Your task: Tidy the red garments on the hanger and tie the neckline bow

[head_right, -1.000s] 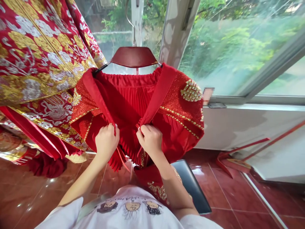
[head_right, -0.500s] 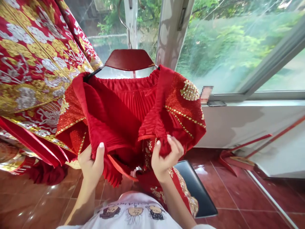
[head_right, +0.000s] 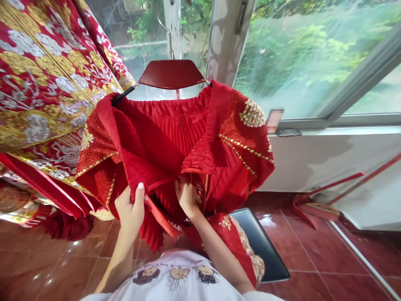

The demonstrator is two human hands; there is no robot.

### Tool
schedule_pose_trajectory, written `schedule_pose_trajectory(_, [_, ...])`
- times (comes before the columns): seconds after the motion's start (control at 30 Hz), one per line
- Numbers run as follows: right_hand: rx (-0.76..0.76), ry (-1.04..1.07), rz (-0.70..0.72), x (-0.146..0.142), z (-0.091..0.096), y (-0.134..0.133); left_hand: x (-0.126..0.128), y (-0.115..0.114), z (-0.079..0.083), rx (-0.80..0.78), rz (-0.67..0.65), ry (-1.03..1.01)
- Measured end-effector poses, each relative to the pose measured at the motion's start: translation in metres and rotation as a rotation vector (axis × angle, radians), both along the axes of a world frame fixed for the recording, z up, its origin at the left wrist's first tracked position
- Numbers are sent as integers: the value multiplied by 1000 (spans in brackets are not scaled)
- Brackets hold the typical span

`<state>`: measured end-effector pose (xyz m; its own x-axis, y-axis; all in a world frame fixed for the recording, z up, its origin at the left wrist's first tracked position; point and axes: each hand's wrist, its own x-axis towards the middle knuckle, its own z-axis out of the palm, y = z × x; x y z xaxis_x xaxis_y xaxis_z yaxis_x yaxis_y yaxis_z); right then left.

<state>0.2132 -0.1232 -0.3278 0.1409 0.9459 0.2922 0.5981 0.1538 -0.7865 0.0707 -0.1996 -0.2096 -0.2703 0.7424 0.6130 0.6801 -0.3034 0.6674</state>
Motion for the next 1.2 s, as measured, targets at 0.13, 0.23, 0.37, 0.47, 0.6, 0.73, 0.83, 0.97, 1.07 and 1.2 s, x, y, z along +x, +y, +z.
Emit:
schedule_pose_trajectory(0.13, [-3,80,26,1,-9,-4,-3,3,-20,-77,-83,-136])
schedule_pose_trajectory(0.23, [-23,179,11,2,-18,-11,1,9,-56,-87,-174,-234])
schedule_pose_trajectory(0.37, [-62,338,57,1,-19,-22,14,20,-119,-128,-237,-122])
schedule_pose_trajectory(0.47, [-108,467,90,-2,-14,-29,28,27,-154,-251,-336,17])
schedule_pose_trajectory(0.6, [-165,632,74,-7,-9,-35,45,37,-174,-402,-400,122])
schedule_pose_trajectory(0.73, [-247,820,49,-9,-8,-40,50,45,-179,-504,-367,147])
schedule_pose_trajectory(0.83, [-371,966,58,-9,-8,-45,48,45,-182,-578,-352,162])
schedule_pose_trajectory(0.97, [-554,1098,52,-7,-7,-52,46,40,-188,-668,-329,175])
schedule_pose_trajectory(1.07, [-651,1157,41,-3,-5,-53,46,38,-190,-698,-316,178])
schedule_pose_trajectory(1.2, [-754,1196,49,0,-1,-52,45,37,-189,-719,-326,188])
